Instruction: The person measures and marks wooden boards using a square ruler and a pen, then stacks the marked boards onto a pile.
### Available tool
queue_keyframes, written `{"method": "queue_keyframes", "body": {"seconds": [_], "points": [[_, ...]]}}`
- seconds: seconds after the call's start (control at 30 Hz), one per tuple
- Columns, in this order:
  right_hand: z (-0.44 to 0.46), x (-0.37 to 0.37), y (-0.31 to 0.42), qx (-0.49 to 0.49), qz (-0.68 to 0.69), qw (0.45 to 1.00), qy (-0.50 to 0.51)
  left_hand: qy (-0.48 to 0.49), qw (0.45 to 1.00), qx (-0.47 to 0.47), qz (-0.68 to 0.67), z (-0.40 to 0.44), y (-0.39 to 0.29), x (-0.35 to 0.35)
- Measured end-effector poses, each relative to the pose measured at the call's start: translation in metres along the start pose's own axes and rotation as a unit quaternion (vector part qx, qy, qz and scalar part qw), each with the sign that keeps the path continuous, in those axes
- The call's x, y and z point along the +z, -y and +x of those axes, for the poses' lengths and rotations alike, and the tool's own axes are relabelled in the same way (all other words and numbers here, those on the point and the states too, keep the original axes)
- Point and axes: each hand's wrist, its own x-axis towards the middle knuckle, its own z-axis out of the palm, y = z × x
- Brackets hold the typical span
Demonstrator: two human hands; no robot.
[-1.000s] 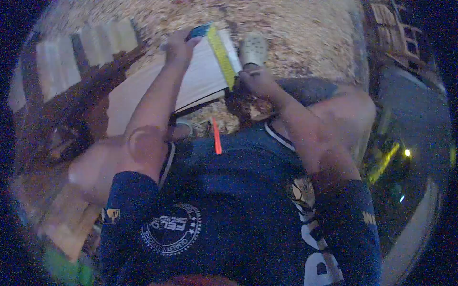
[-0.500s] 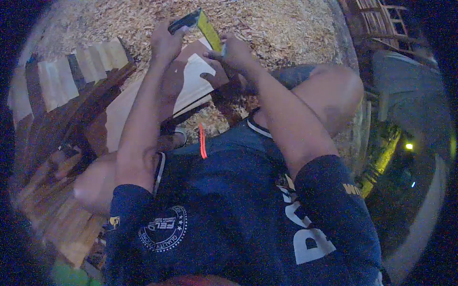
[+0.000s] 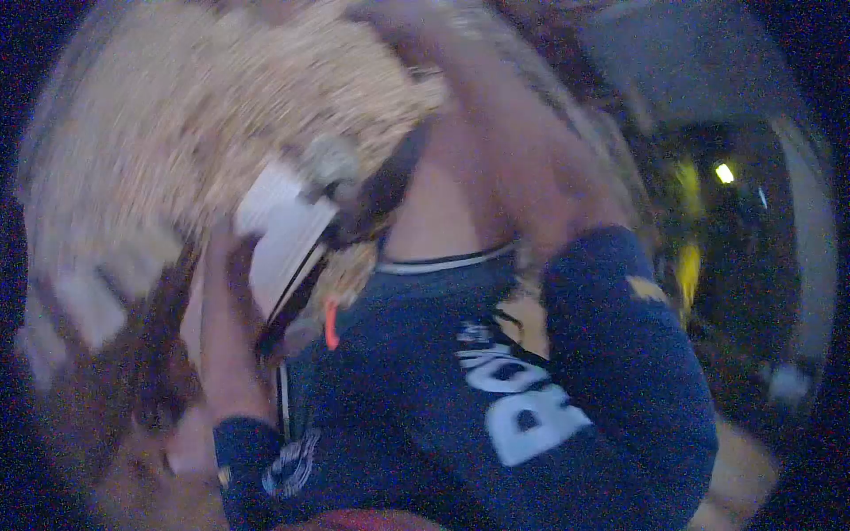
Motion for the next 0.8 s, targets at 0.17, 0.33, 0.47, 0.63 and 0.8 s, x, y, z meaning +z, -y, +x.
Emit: {"method": "queue_keyframes", "body": {"seconds": [0.17, 0.33, 0.47, 0.63, 0.8], "points": [[0.068, 0.005, -0.044, -0.216, 0.166, 0.945, -0.181, 0.029, 0.997, 0.042, -0.055, 0.002, -0.004, 0.001], [0.071, 0.005, -0.033, -0.209, 0.324, 0.907, -0.169, 0.027, 0.997, -0.048, 0.047, -0.011, -0.076, -0.019], [0.062, -0.005, -0.023, -0.213, 0.395, 0.88, -0.158, 0.073, 0.985, -0.021, 0.153, -0.009, -0.059, -0.042], [0.064, -0.006, -0.007, -0.207, 0.427, 0.864, -0.169, 0.094, 0.977, 0.035, 0.19, -0.009, -0.051, -0.045], [0.068, 0.001, 0.012, -0.217, 0.587, 0.775, -0.092, 0.089, 0.966, 0.096, 0.223, -0.019, -0.046, -0.058]]}}
